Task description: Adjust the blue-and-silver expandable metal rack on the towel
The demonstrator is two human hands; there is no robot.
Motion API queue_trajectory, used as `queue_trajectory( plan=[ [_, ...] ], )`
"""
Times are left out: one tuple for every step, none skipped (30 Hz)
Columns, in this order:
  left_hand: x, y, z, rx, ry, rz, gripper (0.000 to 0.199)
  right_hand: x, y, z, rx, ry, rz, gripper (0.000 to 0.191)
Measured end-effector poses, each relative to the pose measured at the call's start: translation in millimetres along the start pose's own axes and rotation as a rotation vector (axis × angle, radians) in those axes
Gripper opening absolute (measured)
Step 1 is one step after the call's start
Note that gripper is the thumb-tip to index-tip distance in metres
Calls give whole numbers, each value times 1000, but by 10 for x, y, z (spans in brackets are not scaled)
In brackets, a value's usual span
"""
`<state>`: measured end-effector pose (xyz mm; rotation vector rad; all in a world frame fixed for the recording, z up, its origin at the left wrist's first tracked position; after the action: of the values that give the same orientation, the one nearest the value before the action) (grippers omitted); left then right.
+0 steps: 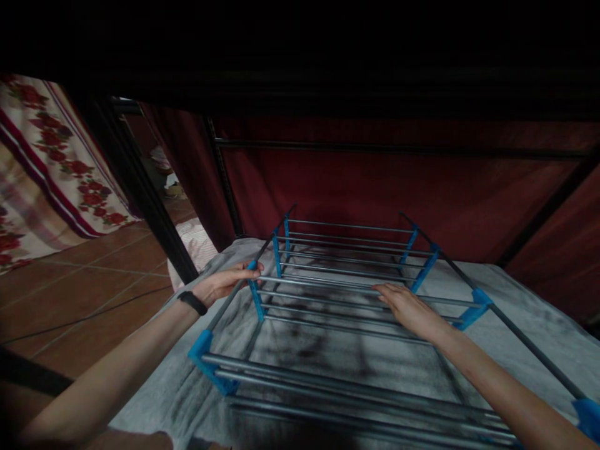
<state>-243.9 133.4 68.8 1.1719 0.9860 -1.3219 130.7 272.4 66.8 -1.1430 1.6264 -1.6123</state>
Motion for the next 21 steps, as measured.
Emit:
queue_trajectory(
  plan=[
    [-5, 2, -5, 18, -13, -17, 36, 0, -1, 6, 2, 0, 0, 41],
    [-8, 6, -11, 35, -26, -28, 36, 0, -4, 15, 3, 1, 3, 41],
    [-10, 10, -16, 44, -38, -33, 36, 2, -8, 23, 5, 4, 11, 41],
    [-11, 11, -20, 46, -48, -35, 36, 9, -14, 29, 7, 11, 24, 41],
    [-11, 9, -22, 39, -55, -35, 35, 24, -24, 27, 8, 24, 40, 41],
    [-11, 6, -22, 28, -58, -32, 35, 55, -36, 13, 10, 39, 56, 42],
    [-11, 5, -21, 17, -56, -24, 35, 109, -51, -19, 11, 54, 70, 43],
    [-11, 8, -20, 10, -50, -14, 35, 196, -69, -72, 12, 62, 80, 44],
    [-10, 13, -20, 8, -43, -2, 35, 322, -84, -150, 13, 55, 84, 45],
    [-8, 17, -21, 9, -37, 6, 35, 489, -96, -254, 14, 32, 82, 45],
    [-6, 17, -24, 11, -32, 7, 35, 697, -100, -381, 18, -13, 78, 44],
    [-4, 13, -28, 13, -29, -1, 35, 927, -99, -525, 18, -66, 70, 42],
    [-2, 5, -34, 15, -29, -15, 36, 1163, -90, -680, 21, -117, 58, 40],
    [1, -7, -41, 16, -30, -30, 36, 1389, -64, -842, 33, -158, 40, 38],
    [4, -20, -49, 19, -33, -46, 36, 1590, -38, -1005, 41, -179, 21, 35],
    [7, -33, -57, 23, -37, -60, 37, 1776, -7, -1160, 48, -194, 8, 34],
    [12, -44, -65, 28, -40, -70, 37, 1927, 35, -1307, 64, -187, 4, 32],
    [14, -55, -72, 31, -40, -79, 38, 2051, 80, -1438, 84, -168, 1, 31],
    [11, -62, -78, 34, -35, -90, 37, 2151, 118, -1547, 99, -145, -1, 30],
    [4, -65, -82, 37, -23, -103, 37, 2236, 148, -1635, 110, -126, 0, 29],
    [-6, -63, -85, 40, -7, -113, 36, 2310, 169, -1700, 114, -117, 2, 30]
  ],
)
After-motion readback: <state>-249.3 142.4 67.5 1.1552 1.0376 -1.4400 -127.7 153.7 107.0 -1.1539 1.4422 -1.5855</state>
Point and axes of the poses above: each hand's wrist, its own z-axis away from the middle knuckle, its own y-axis out of the palm, x = y × z, the point moved 10 cm from there along -z, towards the middle knuckle, and after that the axes turned 11 degrees about x, right-handed, at the moved point
